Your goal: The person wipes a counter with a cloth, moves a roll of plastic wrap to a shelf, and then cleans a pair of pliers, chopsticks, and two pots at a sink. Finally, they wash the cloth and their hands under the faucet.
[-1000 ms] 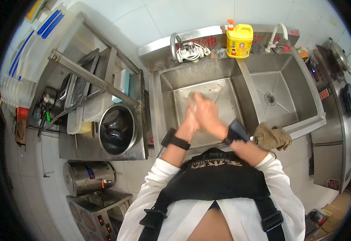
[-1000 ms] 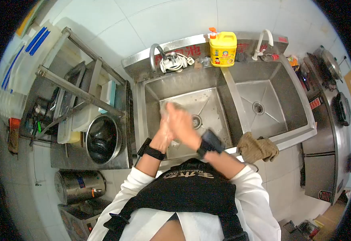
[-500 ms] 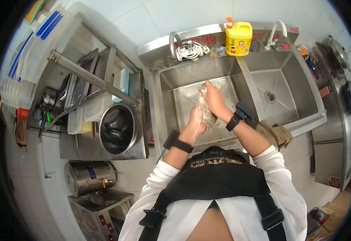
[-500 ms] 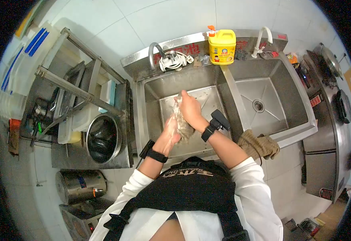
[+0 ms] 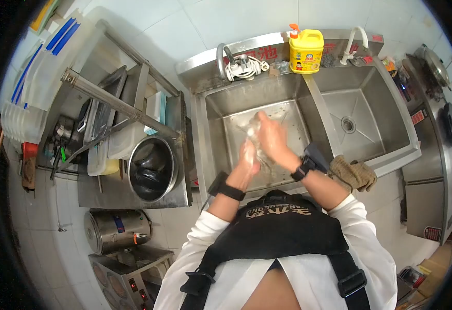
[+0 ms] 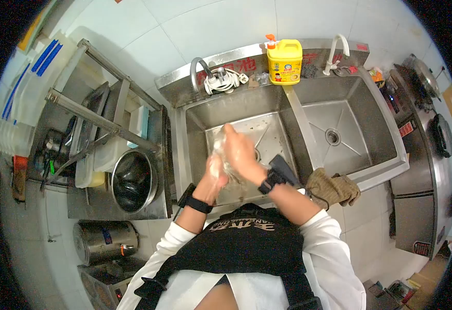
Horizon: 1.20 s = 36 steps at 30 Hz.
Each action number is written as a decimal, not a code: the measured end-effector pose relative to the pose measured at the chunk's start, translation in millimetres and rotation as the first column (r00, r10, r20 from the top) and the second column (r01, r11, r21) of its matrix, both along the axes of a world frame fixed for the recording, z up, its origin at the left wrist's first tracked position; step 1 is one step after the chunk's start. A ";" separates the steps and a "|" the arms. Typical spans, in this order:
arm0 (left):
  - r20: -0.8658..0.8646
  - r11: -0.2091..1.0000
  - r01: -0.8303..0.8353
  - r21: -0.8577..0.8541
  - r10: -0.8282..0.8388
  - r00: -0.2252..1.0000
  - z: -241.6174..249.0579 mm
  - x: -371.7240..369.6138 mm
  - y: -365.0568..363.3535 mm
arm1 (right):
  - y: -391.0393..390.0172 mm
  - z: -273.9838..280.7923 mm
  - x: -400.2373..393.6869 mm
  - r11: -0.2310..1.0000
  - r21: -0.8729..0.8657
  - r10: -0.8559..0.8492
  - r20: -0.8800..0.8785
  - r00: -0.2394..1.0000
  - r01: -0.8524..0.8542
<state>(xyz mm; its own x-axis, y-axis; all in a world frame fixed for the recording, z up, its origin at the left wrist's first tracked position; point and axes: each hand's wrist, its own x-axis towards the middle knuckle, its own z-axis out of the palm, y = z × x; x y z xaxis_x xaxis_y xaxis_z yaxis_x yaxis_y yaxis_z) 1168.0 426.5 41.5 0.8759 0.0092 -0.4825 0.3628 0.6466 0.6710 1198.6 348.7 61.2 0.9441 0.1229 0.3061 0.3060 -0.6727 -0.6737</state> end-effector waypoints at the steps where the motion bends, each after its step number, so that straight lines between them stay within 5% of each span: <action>1: -0.005 1.000 -0.003 -0.003 0.003 1.000 -45.8 11.2 17.2 | 7.3 3.0 -16.6 0.998 -0.028 0.048 -0.059 0.997 -0.050; 2: 0.304 0.976 0.216 -0.027 -0.198 0.932 -100.1 22.9 40.0 | 17.4 1.7 -34.5 0.990 0.030 0.133 0.107 0.985 -0.137; 3: 0.585 0.905 0.424 0.021 -0.355 0.729 -126.1 29.8 52.2 | 17.1 17.6 -45.2 0.982 -0.040 0.186 0.095 0.978 -0.183; 4: 0.404 0.960 0.267 -0.083 -0.213 0.890 -72.8 15.5 35.3 | 17.2 17.5 -37.1 0.990 -0.027 0.139 0.078 0.987 -0.137; 5: 0.399 0.961 0.265 -0.084 -0.211 0.892 -27.8 4.2 16.8 | 16.7 14.2 -27.1 0.995 -0.016 0.096 0.051 0.994 -0.096; 7: -0.076 0.999 -0.021 -0.040 0.018 0.997 27.6 -6.9 -7.8 | -0.7 -11.9 18.2 0.999 0.008 0.044 0.069 0.997 -0.044; 8: -0.063 0.985 0.103 0.137 -0.095 0.993 22.6 -7.8 -5.7 | -6.0 -14.0 28.6 1.000 0.026 -0.004 0.088 0.996 0.002; 13: -0.036 0.998 0.061 -0.021 -0.062 0.997 -19.2 11.4 17.5 | 7.4 6.1 -19.4 0.997 0.080 -0.019 -0.003 1.000 0.019; 14: 0.322 0.894 0.336 -0.296 -0.237 0.916 -53.5 19.5 32.3 | 14.1 14.2 -39.1 0.995 0.067 0.068 0.068 0.995 -0.073; 15: 0.673 0.650 0.637 -0.414 -0.252 0.695 -69.8 25.9 39.7 | 17.3 18.6 -45.8 0.986 0.049 0.151 0.146 0.978 -0.160; 16: 0.301 0.946 0.283 -0.158 -0.227 0.926 -37.9 7.2 28.4 | 16.1 18.1 -39.9 0.991 0.029 0.130 0.058 0.990 -0.132; 17: 0.291 0.947 0.277 -0.161 -0.223 0.930 -9.4 -1.9 16.2 | 12.3 13.1 -29.5 0.990 0.031 0.134 0.047 0.990 -0.135; 19: -0.086 0.998 0.058 0.003 -0.058 0.995 27.2 -6.6 -2.6 | -1.2 -0.9 9.8 0.999 0.018 0.043 -0.076 0.996 -0.042; 20: 0.030 0.988 0.125 0.091 -0.128 0.991 -5.9 -2.8 4.3 | -6.9 -11.1 22.5 0.999 0.019 0.043 -0.075 0.996 -0.042; 21: 0.032 0.988 0.124 0.091 -0.127 0.991 -4.9 -2.1 6.6 | -12.3 -22.1 34.0 0.970 0.209 0.137 -0.036 0.990 -0.126; 22: 0.082 0.976 0.180 -0.123 -0.171 0.982 -2.0 1.3 10.2 | -18.9 -26.9 42.9 0.898 0.385 0.223 0.025 0.974 -0.215; 23: 0.140 0.914 0.237 -0.331 -0.201 0.970 0.9 3.6 14.2 | -29.0 -17.4 45.3 0.898 0.380 0.229 0.028 0.973 -0.222; 25: 0.165 0.892 0.264 -0.368 -0.217 0.962 62.0 -2.9 16.7 | -52.5 20.2 41.3 0.510 0.858 0.619 -0.317 0.719 -0.060; 27: 0.204 0.964 0.266 -0.022 -0.256 0.945 76.6 -1.1 31.7 | -73.9 33.7 43.2 0.380 0.925 0.731 -0.283 0.621 -0.026; 36: 0.308 0.947 0.232 0.225 -0.295 0.905 74.3 10.8 34.8 | -73.8 39.3 30.9 0.265 0.964 0.696 -0.166 0.698 -0.034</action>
<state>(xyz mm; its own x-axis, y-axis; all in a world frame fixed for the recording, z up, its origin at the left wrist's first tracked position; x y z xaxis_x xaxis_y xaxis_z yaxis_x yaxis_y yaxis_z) 1178.8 461.3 115.8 0.9671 -0.1857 -0.1738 0.2377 0.4168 0.8774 1229.5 274.9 100.5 0.8739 0.4854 0.0251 -0.2450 0.4847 -0.8397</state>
